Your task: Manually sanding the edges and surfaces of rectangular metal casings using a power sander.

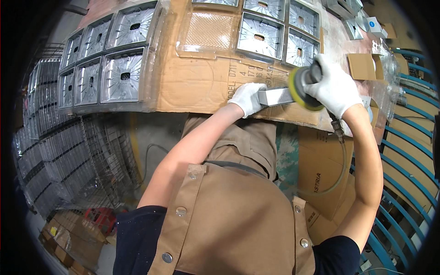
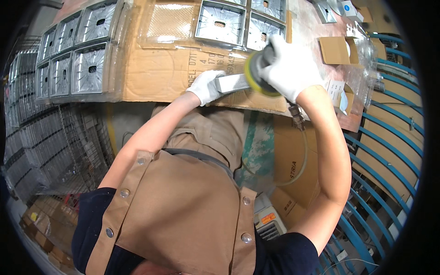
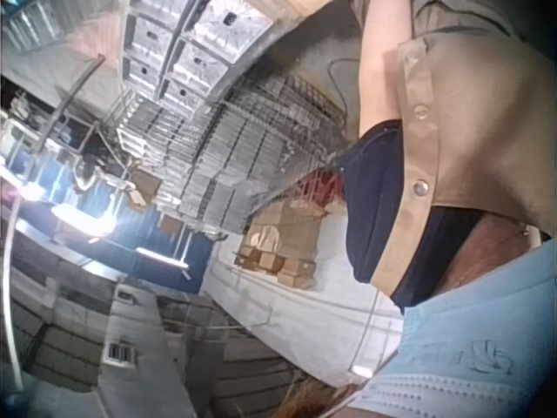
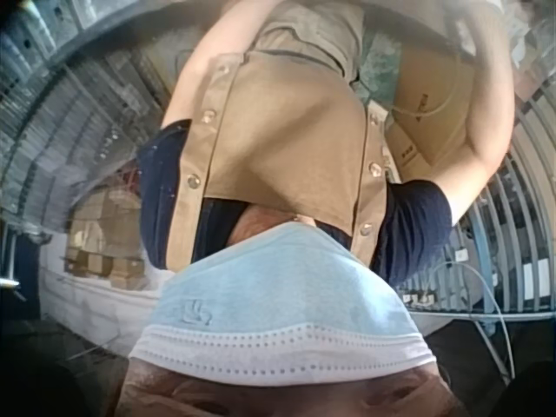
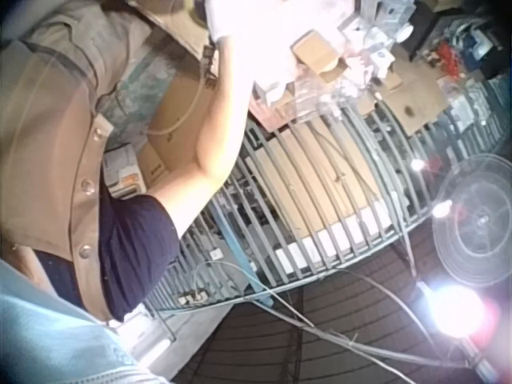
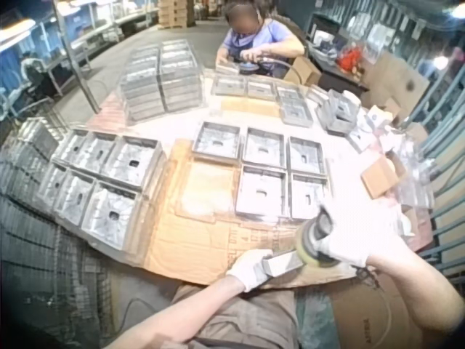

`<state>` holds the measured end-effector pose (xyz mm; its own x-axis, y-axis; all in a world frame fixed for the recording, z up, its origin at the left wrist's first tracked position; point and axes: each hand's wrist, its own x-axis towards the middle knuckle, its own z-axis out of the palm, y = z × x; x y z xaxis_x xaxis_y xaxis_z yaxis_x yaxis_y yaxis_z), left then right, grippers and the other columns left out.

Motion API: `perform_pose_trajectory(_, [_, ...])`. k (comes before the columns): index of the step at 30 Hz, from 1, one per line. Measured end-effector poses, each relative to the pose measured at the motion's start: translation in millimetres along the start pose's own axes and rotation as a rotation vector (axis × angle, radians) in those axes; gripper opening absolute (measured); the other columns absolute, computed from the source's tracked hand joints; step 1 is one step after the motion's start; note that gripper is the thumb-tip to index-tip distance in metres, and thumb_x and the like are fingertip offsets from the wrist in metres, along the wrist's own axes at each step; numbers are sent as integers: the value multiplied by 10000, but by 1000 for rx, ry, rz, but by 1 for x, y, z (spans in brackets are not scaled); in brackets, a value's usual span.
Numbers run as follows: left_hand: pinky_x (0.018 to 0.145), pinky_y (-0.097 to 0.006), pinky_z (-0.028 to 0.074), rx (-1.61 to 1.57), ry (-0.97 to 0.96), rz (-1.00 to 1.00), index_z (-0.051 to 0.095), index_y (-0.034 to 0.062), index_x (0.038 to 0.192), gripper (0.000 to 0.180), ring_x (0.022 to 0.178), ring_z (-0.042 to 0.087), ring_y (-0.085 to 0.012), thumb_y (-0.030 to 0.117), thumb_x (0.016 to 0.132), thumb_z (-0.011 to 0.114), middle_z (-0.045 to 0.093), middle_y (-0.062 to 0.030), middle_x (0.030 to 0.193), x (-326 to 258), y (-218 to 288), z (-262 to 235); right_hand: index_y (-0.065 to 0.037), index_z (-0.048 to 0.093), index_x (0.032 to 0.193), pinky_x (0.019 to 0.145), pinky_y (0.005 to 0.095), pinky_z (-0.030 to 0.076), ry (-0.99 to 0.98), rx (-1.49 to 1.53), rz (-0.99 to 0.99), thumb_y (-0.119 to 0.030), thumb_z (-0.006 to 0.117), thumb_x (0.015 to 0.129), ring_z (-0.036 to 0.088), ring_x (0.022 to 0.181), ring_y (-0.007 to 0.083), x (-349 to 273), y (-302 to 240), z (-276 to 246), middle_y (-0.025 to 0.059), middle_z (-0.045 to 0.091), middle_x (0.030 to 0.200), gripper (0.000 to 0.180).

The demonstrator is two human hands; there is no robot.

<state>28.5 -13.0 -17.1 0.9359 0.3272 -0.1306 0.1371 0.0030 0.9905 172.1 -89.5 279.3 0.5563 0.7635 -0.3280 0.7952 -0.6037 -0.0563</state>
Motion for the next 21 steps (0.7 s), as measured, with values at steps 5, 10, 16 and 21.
perform_pose_trajectory(5, [774,-425,547,459,-19,49,708,103,930,197,847,690,-359,252,808,748,723,-161,875,-12,51,-11,-85,554,1358,988,445,520,228,-31,11,-250,799,767,637,1145,402,-24,19,20,232,644,1209,662])
perform_pose_trajectory(10, [824,-458,555,464,-1,31,739,107,970,230,933,692,-399,252,791,746,733,-195,933,-12,55,-11,-183,498,1388,842,490,560,28,103,-69,-238,819,788,663,947,463,-45,-40,26,245,560,1176,682])
perform_pose_trajectory(16, [828,-425,555,242,-45,-46,725,102,965,239,940,691,-378,236,774,775,734,-176,953,-10,36,-9,-204,487,1395,807,484,564,203,114,-1,-204,807,807,665,919,459,-50,4,32,241,573,1125,670])
perform_pose_trajectory(21, [814,-407,550,147,-30,-8,713,108,941,243,929,689,-376,267,774,788,733,-167,955,-4,8,-3,-213,497,1391,796,486,567,175,81,-9,-197,813,799,669,908,461,-59,-9,35,238,567,1131,671])
